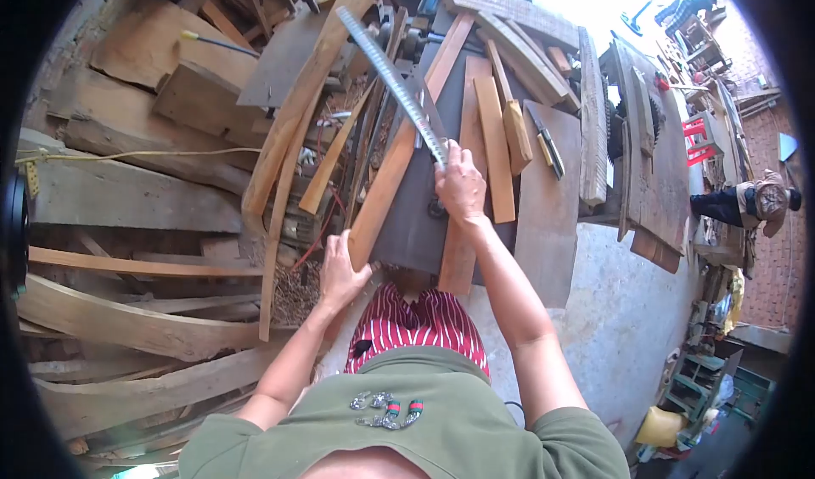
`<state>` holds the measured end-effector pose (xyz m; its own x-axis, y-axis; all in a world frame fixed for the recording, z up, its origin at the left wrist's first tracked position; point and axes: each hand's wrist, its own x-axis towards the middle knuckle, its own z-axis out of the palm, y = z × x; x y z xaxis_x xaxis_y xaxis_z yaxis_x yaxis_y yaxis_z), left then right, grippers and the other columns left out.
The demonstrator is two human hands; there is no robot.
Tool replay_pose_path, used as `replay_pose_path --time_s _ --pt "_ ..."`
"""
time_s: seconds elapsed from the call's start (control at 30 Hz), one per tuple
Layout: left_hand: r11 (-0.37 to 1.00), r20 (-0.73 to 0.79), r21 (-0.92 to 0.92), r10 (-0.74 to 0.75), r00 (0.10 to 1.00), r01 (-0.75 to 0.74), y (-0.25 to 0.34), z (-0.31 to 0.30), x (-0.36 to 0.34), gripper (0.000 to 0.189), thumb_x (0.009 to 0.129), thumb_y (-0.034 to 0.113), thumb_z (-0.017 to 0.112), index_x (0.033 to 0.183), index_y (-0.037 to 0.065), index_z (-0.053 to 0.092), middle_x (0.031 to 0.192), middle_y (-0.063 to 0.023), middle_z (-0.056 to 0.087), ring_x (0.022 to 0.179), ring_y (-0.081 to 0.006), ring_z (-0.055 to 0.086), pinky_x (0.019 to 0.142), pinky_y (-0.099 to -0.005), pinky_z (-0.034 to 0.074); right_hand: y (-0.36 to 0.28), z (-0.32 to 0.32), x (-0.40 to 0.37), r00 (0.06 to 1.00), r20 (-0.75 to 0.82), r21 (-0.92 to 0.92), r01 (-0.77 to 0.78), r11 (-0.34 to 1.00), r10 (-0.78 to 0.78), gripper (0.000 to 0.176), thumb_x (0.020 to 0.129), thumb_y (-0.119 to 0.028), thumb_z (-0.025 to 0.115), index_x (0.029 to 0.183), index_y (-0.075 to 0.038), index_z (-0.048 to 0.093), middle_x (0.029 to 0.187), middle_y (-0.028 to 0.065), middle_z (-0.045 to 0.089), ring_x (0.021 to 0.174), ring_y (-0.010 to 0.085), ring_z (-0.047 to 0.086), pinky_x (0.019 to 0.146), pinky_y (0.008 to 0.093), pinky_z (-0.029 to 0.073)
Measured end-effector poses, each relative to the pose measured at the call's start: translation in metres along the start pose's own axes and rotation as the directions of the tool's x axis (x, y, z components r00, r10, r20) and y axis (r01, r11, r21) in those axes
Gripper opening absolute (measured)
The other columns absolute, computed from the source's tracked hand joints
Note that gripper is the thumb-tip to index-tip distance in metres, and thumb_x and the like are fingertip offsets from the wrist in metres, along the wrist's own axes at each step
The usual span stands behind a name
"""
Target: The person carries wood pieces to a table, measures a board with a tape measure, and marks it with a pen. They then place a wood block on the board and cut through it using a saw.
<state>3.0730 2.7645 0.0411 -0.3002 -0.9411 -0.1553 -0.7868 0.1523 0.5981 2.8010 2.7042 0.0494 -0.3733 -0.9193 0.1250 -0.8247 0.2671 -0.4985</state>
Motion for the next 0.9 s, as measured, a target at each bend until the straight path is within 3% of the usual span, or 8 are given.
replay_pose_path --time_s 0.17,0.4,0.47,0.53,0.6,0.73,0.87,0.9 --pt "0.99 0.065 -0.097 -0.098 0.993 0.104 0.008 0.017 0.004 0.083 0.067 0.026 0.073 0.137 0.004 0.036 0.131 -0.0212 0.052 0.118 -0.0382 0.055 0.098 -0.0466 0.047 -0.011 0.024 0.029 0.998 0.067 -0.199 0.013 0.98 0.0 0.066 0.076 -0.016 0.074 0.131 0.002 0.043 0.117 0.0164 0.048 0.099 0.0332 0.064 0.074 0.0444 0.058" --pt "0.979 0.058 -0.157 -0.122 0.991 0.13 -0.007 -0.02 -0.005 0.068 0.064 0.03 0.072 0.125 0.006 0.054 0.109 -0.02 0.067 0.1 -0.0363 0.066 0.087 -0.0447 0.053 -0.014 0.022 0.049 0.988 0.117 -0.19 -0.078 0.979 0.102 0.051 0.072 -0.013 0.074 0.116 -0.001 0.052 0.117 0.0181 0.049 0.103 0.0369 0.064 0.083 0.0465 0.056" --pt "0.987 0.048 -0.107 -0.117 0.992 0.122 -0.027 -0.035 -0.031 0.065 0.065 0.03 0.072 0.123 0.006 0.055 0.109 -0.0185 0.067 0.101 -0.0354 0.066 0.087 -0.0442 0.053 -0.008 0.017 0.051 0.975 0.16 -0.053 -0.15 0.987 0.156 0.042 0.075 -0.02 0.068 0.109 0.0 0.055 0.114 0.0217 0.055 0.103 0.0407 0.062 0.088 0.0457 0.053" --pt "0.987 0.009 -0.099 -0.13 0.991 0.13 -0.047 -0.048 -0.065 0.065 0.065 0.029 0.073 0.123 0.007 0.055 0.108 -0.018 0.067 0.101 -0.0351 0.066 0.086 -0.0437 0.053 0.01 0.014 0.053 0.968 0.25 0.097 -0.056 0.994 0.03 0.04 0.074 -0.02 0.066 0.107 0.001 0.058 0.104 0.0216 0.062 0.099 0.0383 0.064 0.087 0.043 0.051" --pt "0.987 -0.024 -0.087 -0.135 0.991 0.133 -0.065 -0.06 -0.097 0.065 0.065 0.029 0.073 0.123 0.007 0.055 0.107 -0.0175 0.067 0.1 -0.0347 0.066 0.086 -0.0432 0.053 0.011 0.006 0.037 0.977 0.211 0.403 -0.065 0.913 -0.024 0.034 0.075 -0.015 0.064 0.105 -0.001 0.06 0.091 0.0126 0.065 0.089 0.0247 0.063 0.083 0.0372 0.049" --pt "0.971 -0.213 -0.143 -0.218 0.952 0.191 -0.086 -0.093 -0.112 0.061 0.067 0.023 0.073 0.123 0.005 0.055 0.104 -0.0196 0.067 0.097 -0.0365 0.066 0.084 -0.0438 0.052 0.01 -0.005 0.017 0.991 0.134 0.499 -0.085 0.862 0.02 0.038 0.076 -0.01 0.06 0.113 -0.003 0.058 0.092 0.0121 0.064 0.086 0.024 0.064 0.081 0.0352 0.049" --pt "0.983 -0.329 -0.001 -0.175 0.928 0.186 -0.118 -0.134 -0.034 0.061 0.069 0.021 0.071 0.124 0.003 0.055 0.107 -0.0219 0.066 0.099 -0.0382 0.065 0.086 -0.0447 0.052 0.019 0.007 0.015 0.992 0.1 0.498 -0.113 0.86 0.073 0.032 0.078 -0.012 0.058 0.108 -0.002 0.059 0.088 0.0126 0.063 0.083 0.0264 0.063 0.079 0.0366 0.049" --pt "0.991 -0.392 0.087 -0.063 0.918 0.105 -0.144 -0.134 -0.008 0.064 0.069 0.022 0.071 0.127 0.001 0.054 0.112 -0.0233 0.064 0.104 -0.0386 0.063 0.09 -0.0449 0.051 0.026 0.015 0.016 0.991 0.096 0.485 -0.124 0.866 0.088 0.03 0.078 -0.014 0.058 0.105 -0.002 0.059 0.087 0.0137 0.063 0.082 0.0278 0.063 0.078 0.0378 0.048"
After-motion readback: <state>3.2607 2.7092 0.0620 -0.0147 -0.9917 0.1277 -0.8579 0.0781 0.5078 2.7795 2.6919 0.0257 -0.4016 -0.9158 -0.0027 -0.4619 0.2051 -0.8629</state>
